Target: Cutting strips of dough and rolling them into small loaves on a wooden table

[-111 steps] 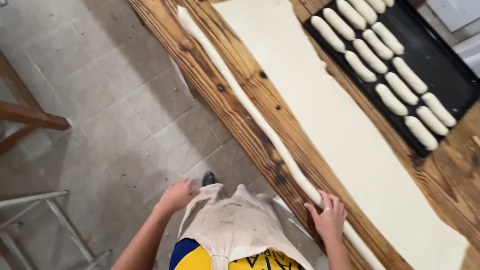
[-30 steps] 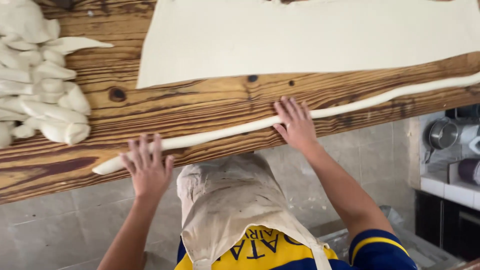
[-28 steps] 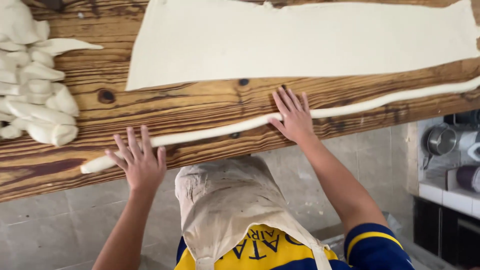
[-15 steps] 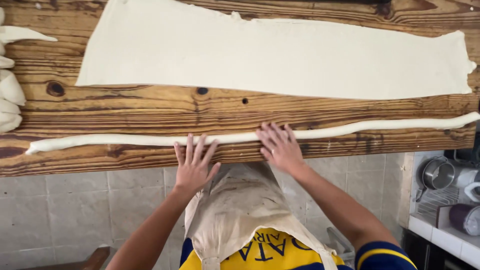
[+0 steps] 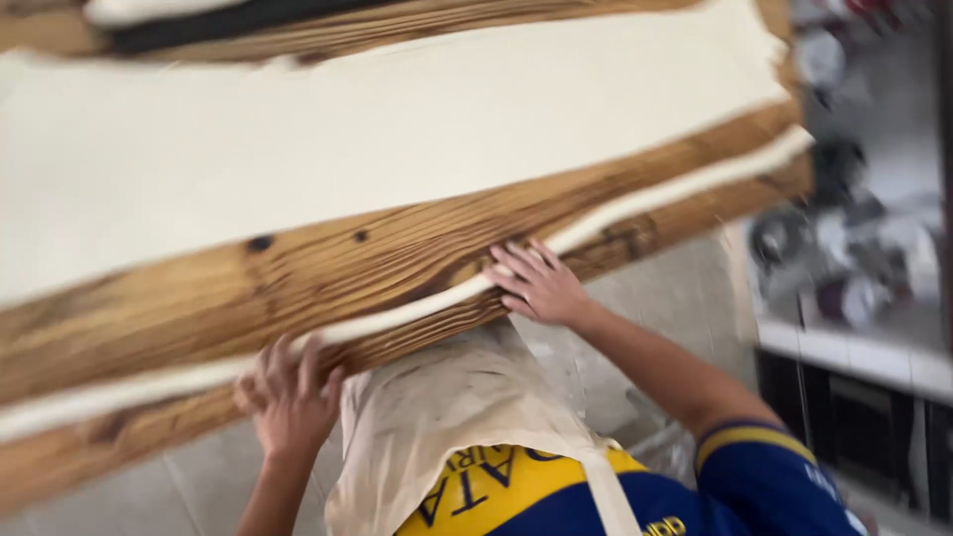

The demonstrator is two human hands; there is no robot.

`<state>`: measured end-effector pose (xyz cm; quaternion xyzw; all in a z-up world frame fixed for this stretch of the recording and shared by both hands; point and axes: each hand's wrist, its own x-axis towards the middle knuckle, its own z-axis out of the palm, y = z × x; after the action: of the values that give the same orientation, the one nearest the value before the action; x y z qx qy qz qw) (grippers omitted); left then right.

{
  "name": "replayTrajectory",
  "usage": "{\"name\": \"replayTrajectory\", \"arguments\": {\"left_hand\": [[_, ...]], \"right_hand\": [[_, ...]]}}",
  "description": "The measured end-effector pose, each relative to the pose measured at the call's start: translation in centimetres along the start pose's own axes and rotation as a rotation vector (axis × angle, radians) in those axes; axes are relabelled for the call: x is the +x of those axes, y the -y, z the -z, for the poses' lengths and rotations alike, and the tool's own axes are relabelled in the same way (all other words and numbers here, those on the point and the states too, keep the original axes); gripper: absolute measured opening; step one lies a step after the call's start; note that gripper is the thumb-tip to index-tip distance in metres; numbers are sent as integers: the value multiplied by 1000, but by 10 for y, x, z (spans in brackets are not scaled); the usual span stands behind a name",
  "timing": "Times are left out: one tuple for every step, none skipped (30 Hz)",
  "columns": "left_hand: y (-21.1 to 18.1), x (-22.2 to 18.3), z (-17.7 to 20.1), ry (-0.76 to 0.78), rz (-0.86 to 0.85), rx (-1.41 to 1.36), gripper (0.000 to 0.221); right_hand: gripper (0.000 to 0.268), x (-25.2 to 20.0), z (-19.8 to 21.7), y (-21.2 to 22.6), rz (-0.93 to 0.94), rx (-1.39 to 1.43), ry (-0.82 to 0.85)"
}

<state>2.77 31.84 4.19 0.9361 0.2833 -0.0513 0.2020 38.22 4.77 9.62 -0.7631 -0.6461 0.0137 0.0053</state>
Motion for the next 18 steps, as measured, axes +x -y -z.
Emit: {"name": "replayTrajectory", "arguments": {"left_hand": [[4,6,-9,-126,19,119,64],[8,12,-19,-258,40,232,64],[5,32,-5,-260,24,229,64],[3,52,7,-99,138,173,66],[2,71,22,66,251,124,69],[-12,76,30,65,237,130,69],[-27,79,39,57,291,57,68],[-41,83,47,48,345,-15,68],[-47,78,36,39,369,-11,68],[-53,72,25,-44,278,7,68],[-58,56,14,-114,197,32,70],[-74,51,5,-110,232,43,70],[-91,53,-4,59,250,115,70],[-107,54,-13,230,270,181,71],[-129,64,-29,226,306,181,71],[-149,74,-44,-68,59,196,66],[-169,78,-60,-355,-184,213,61],[-189,76,-74,-351,-147,221,61]], "right_hand": [[56,7,0,-19,-13,14,7],[58,13,0,-40,-25,29,13],[58,30,6,-53,-40,22,11],[65,47,11,-67,-154,5,180],[73,65,14,-79,-268,-2,347],[73,57,15,-83,-283,-1,342],[71,56,15,-91,-359,11,262],[70,55,14,-98,-435,25,181],[70,32,12,-104,-411,32,176],[65,8,9,-110,-276,79,51],[62,-20,4,-111,-136,140,-64],[62,-45,-8,-124,-107,163,-60],[58,-65,-19,-143,-124,134,95],[56,-85,-30,-162,-137,100,249],[56,-91,-44,-185,-102,109,247],[50,-96,-57,-205,-99,19,56],[46,-104,-71,-222,-93,-62,-130],[46,-108,-67,-228,-59,-44,-127]]}}
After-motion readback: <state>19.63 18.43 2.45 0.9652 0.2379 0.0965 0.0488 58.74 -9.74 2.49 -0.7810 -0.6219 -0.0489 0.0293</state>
